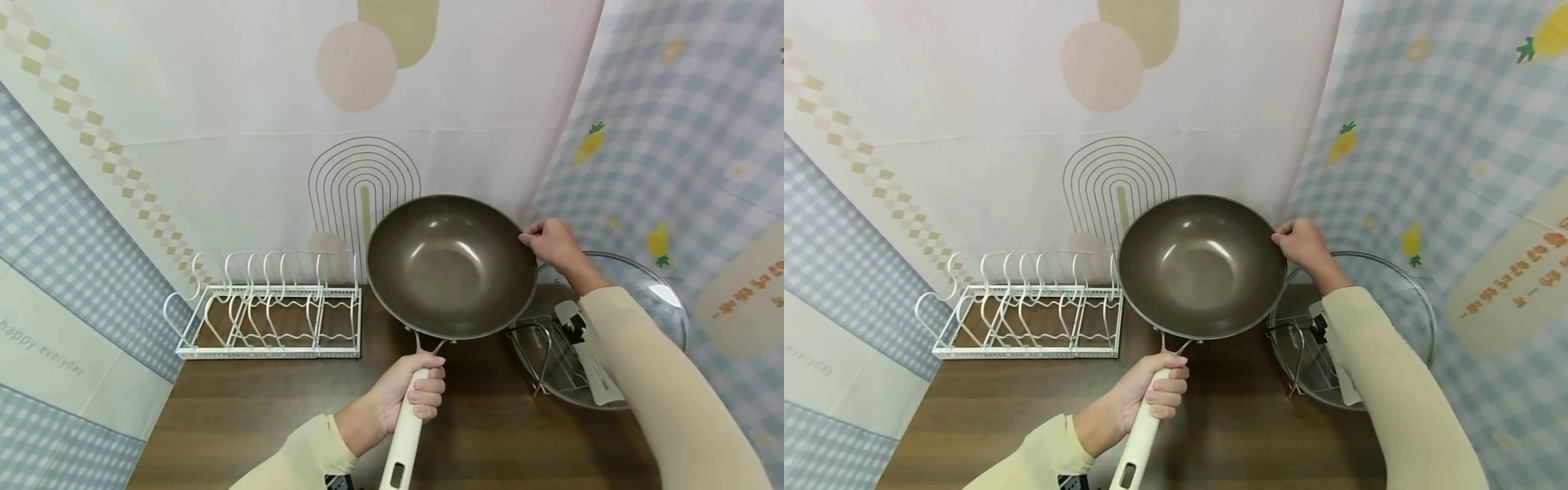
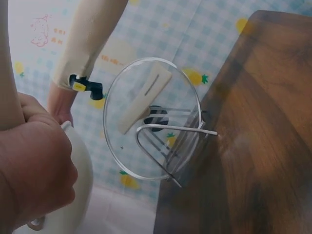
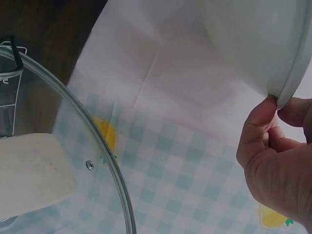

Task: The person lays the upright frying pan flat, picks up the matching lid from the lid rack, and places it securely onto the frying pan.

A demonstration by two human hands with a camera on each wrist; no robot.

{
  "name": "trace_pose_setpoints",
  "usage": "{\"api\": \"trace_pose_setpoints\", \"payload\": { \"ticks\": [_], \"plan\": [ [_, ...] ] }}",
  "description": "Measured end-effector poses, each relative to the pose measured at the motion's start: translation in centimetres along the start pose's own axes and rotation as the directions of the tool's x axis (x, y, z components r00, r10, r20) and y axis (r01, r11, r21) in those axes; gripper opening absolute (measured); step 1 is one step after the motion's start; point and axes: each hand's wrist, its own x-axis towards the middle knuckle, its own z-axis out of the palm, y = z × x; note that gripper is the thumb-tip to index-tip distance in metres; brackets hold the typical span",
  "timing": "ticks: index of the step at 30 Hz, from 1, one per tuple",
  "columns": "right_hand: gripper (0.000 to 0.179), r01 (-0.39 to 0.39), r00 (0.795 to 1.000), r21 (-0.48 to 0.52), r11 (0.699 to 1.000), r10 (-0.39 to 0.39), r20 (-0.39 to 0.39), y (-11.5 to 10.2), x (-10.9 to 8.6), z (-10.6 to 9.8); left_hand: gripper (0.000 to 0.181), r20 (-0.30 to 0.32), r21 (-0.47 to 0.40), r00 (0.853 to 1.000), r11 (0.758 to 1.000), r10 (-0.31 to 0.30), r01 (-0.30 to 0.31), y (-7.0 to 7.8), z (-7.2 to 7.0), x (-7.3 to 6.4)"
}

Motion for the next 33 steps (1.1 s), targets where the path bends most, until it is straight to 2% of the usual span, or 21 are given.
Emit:
{"api": "trace_pose_setpoints", "payload": {
  "ticks": [11,17,24,28,33],
  "plan": [
    [0.034,0.014,1.0,0.004,1.0,-0.014,-0.002,0.2,-0.6,0.1,0.034,-0.132,0.127,0.991,0.992,-0.002,0.019,0.5,0.0,-0.8],
    [0.036,0.003,1.0,0.015,1.0,-0.003,0.03,0.0,-0.8,0.1,0.034,-0.196,0.186,0.98,0.982,0.025,0.013,1.0,-0.1,-1.3],
    [0.032,-0.019,1.0,0.035,0.999,0.018,0.023,0.5,-1.0,0.5,0.034,-0.23,0.244,0.973,0.969,0.025,0.033,1.5,-0.2,-1.9],
    [0.032,-0.012,0.999,0.034,0.999,0.011,0.03,0.5,-1.2,0.7,0.032,-0.27,0.281,0.962,0.959,0.034,0.045,1.6,-0.5,-2.1],
    [0.033,-0.015,0.997,0.059,0.998,0.011,0.077,0.9,-1.8,0.7,0.029,-0.325,0.342,0.945,0.937,0.05,0.068,1.4,-1.2,-2.4]
  ]
}}
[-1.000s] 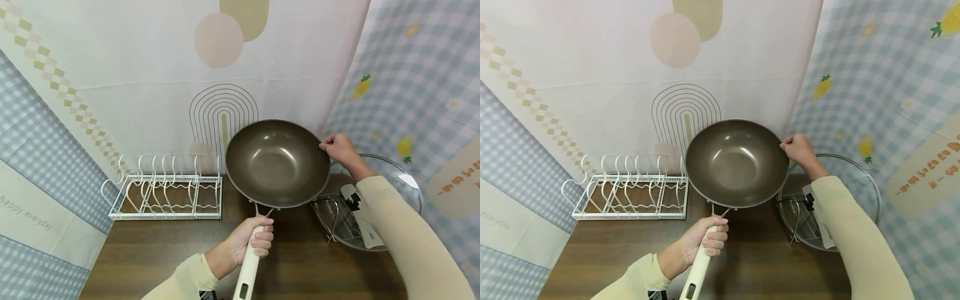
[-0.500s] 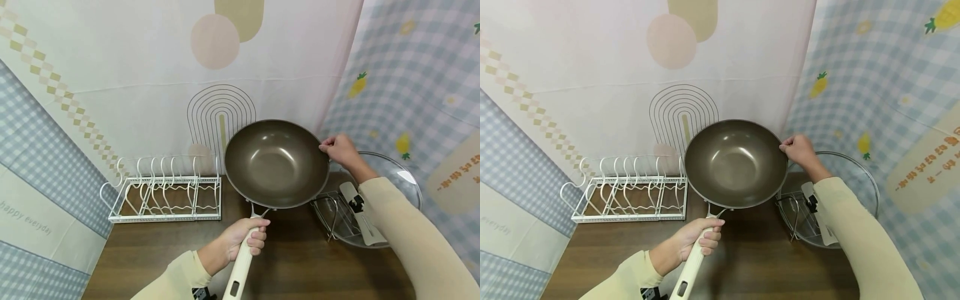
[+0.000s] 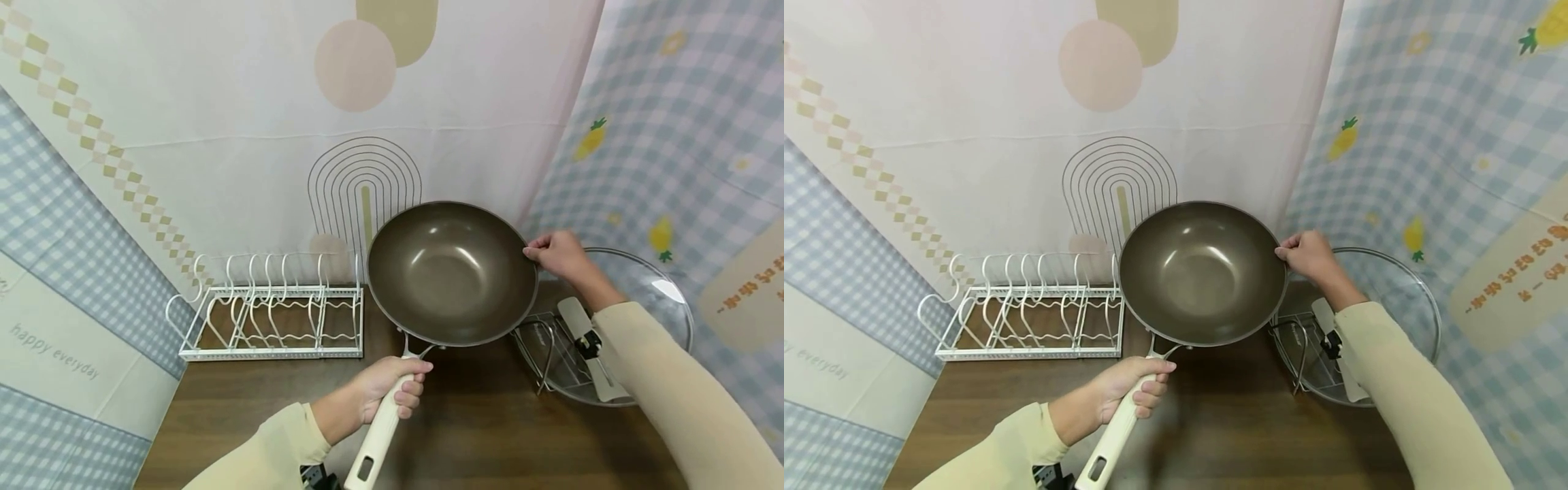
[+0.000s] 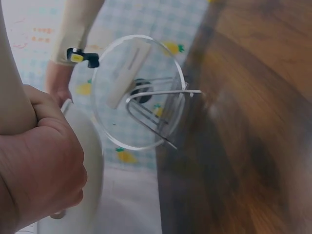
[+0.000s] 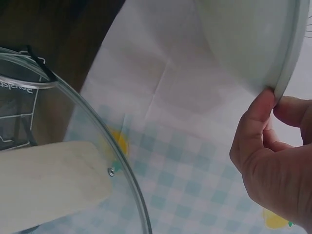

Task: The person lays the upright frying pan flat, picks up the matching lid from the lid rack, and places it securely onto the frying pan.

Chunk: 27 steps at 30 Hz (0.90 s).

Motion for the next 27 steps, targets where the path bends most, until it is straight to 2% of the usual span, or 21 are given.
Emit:
{"api": "trace_pose_setpoints", "payload": {
  "ticks": [5,9,14,22,27],
  "plan": [
    [0.034,-0.045,0.997,0.131,0.99,0.037,0.061,0.9,-0.4,0.3,0.029,-0.031,0.078,1.0,0.997,0.0,0.003,-0.3,-0.5,-0.3],
    [0.039,-0.084,0.99,0.209,0.974,0.056,0.133,1.3,-0.5,0.4,0.029,-0.039,0.102,0.999,0.995,-0.012,0.016,-0.4,-0.9,-0.6],
    [0.038,-0.108,0.98,0.217,0.97,0.066,0.19,1.3,-0.8,0.3,0.028,-0.053,0.112,0.998,0.993,-0.024,0.029,-0.6,-1.4,-0.7],
    [0.02,-0.118,0.961,0.203,0.972,0.06,0.27,1.4,-1.0,0.1,0.028,-0.148,0.193,0.989,0.981,0.022,0.007,-0.8,-1.7,-0.7],
    [0.023,-0.126,0.956,0.247,0.961,0.05,0.29,1.4,-1.3,0.3,0.028,-0.193,0.237,0.981,0.972,0.038,0.009,-0.9,-1.9,-0.9]
  ]
}}
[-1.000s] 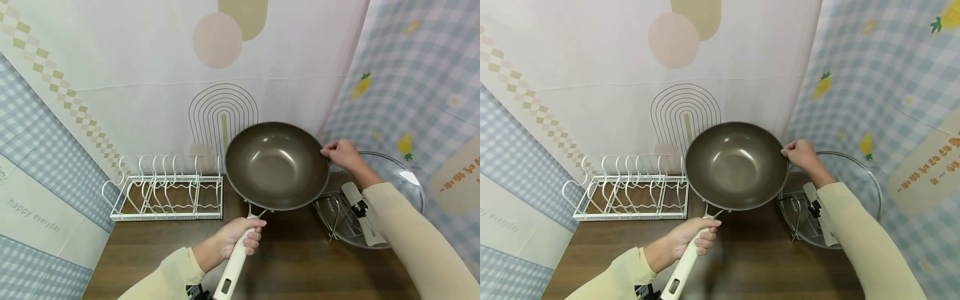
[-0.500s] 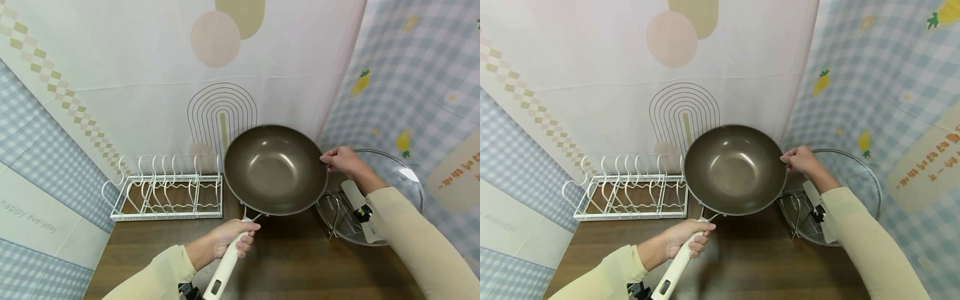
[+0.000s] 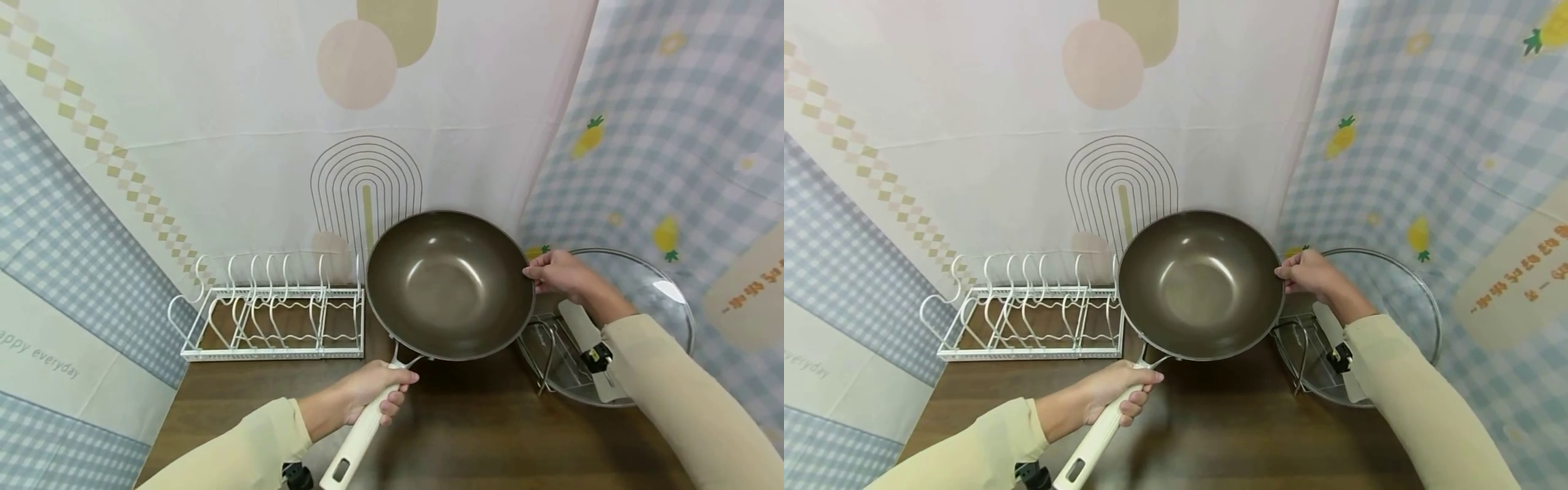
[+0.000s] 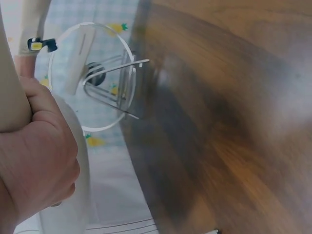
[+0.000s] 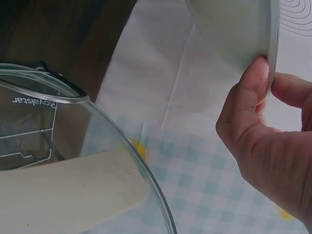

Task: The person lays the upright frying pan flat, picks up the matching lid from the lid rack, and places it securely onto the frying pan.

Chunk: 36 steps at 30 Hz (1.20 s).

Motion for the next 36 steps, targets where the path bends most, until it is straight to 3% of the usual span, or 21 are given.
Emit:
{"api": "trace_pose_setpoints", "payload": {
  "ticks": [9,26,36],
  "plan": [
    [0.026,-0.029,0.999,0.07,0.997,0.027,0.029,1.3,-0.7,0.4,0.03,-0.028,0.089,0.999,0.996,0.027,-0.024,-0.3,-0.8,-0.3],
    [0.022,-0.008,0.999,0.1,0.995,0.005,0.038,2.9,-1.4,1.7,0.032,-0.044,0.227,0.996,0.972,0.072,-0.06,-0.9,-1.7,-0.6],
    [0.022,-0.011,1.0,0.084,0.996,0.01,0.02,3.3,-1.5,2.7,0.036,-0.115,0.318,0.988,0.946,0.107,-0.066,-1.9,-2.3,-0.2]
  ]
}}
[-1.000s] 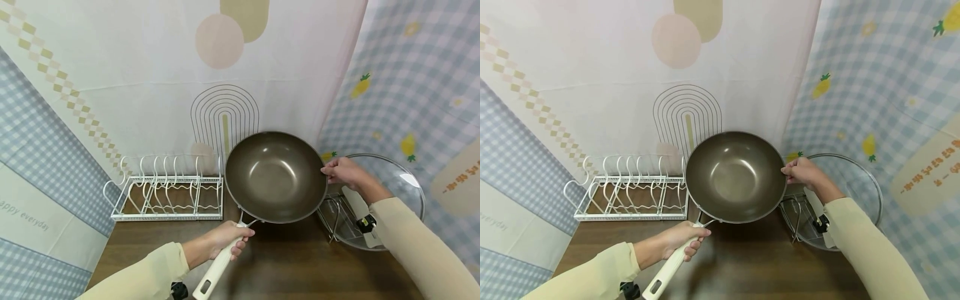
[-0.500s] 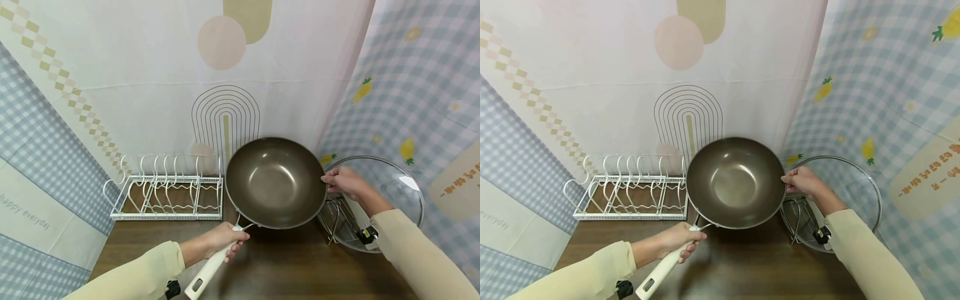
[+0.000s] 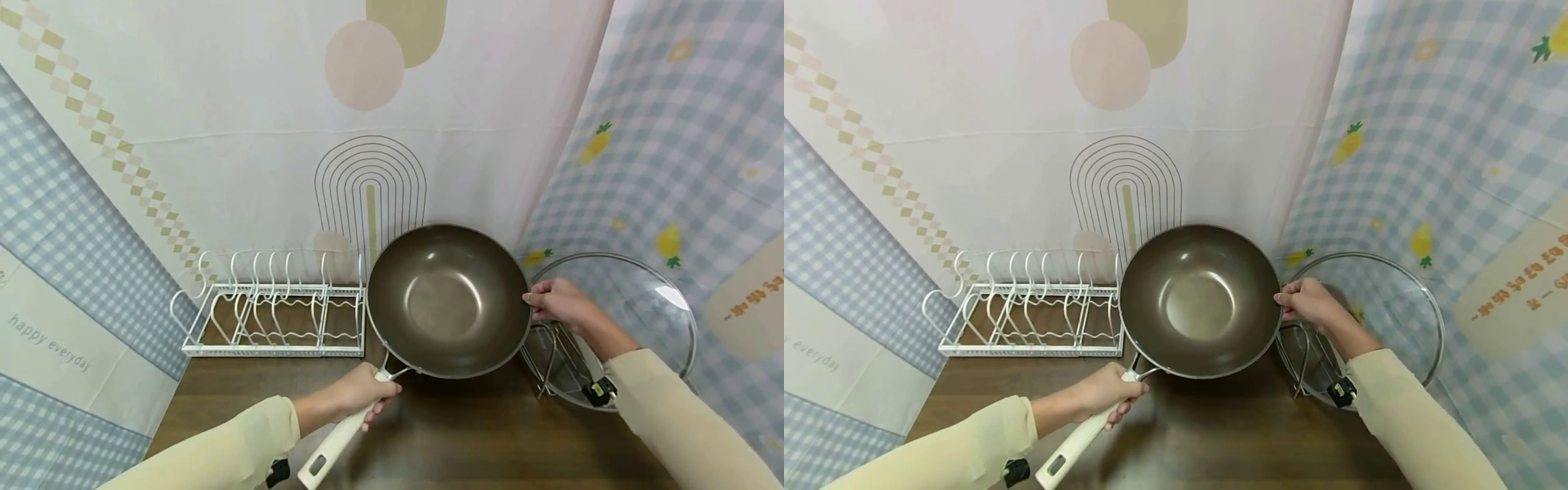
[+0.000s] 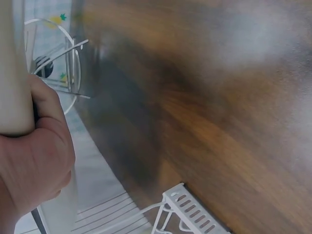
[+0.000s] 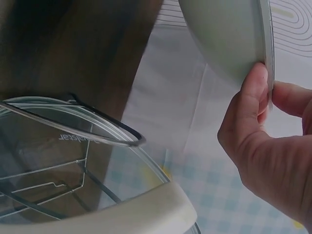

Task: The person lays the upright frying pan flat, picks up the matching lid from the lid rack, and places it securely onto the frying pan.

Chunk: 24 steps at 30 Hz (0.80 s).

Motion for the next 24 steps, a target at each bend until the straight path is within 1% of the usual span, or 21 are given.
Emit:
{"api": "trace_pose_setpoints", "payload": {
  "ticks": [4,7,12,17,21,24],
  "plan": [
    [0.019,-0.003,1.0,0.007,1.0,0.003,-0.007,0.1,0.0,0.6,0.035,-0.056,0.056,0.998,0.998,0.004,-0.001,-0.3,0.0,-0.1],
    [0.018,0.004,1.0,0.01,1.0,-0.004,-0.01,0.1,-0.1,1.0,0.033,-0.102,0.116,0.995,0.993,0.018,-0.007,-0.5,-0.2,-0.1],
    [0.021,-0.003,1.0,0.001,1.0,0.003,-0.002,0.5,-0.4,1.5,0.029,-0.166,0.231,0.985,0.973,0.044,-0.004,-1.0,-0.6,0.0],
    [0.021,0.0,1.0,-0.01,1.0,0.0,0.015,1.3,-0.6,1.9,0.023,-0.207,0.36,0.974,0.933,0.091,-0.01,-1.4,-1.2,0.2],
    [0.019,-0.001,1.0,0.021,1.0,0.001,0.017,1.6,-0.9,2.5,0.024,-0.207,0.447,0.97,0.894,0.129,-0.023,-1.7,-1.8,0.3],
    [0.019,-0.014,1.0,0.031,0.999,0.013,0.017,1.8,-1.3,2.8,0.027,-0.193,0.509,0.968,0.86,0.163,-0.043,-1.9,-2.2,0.4]
  ]
}}
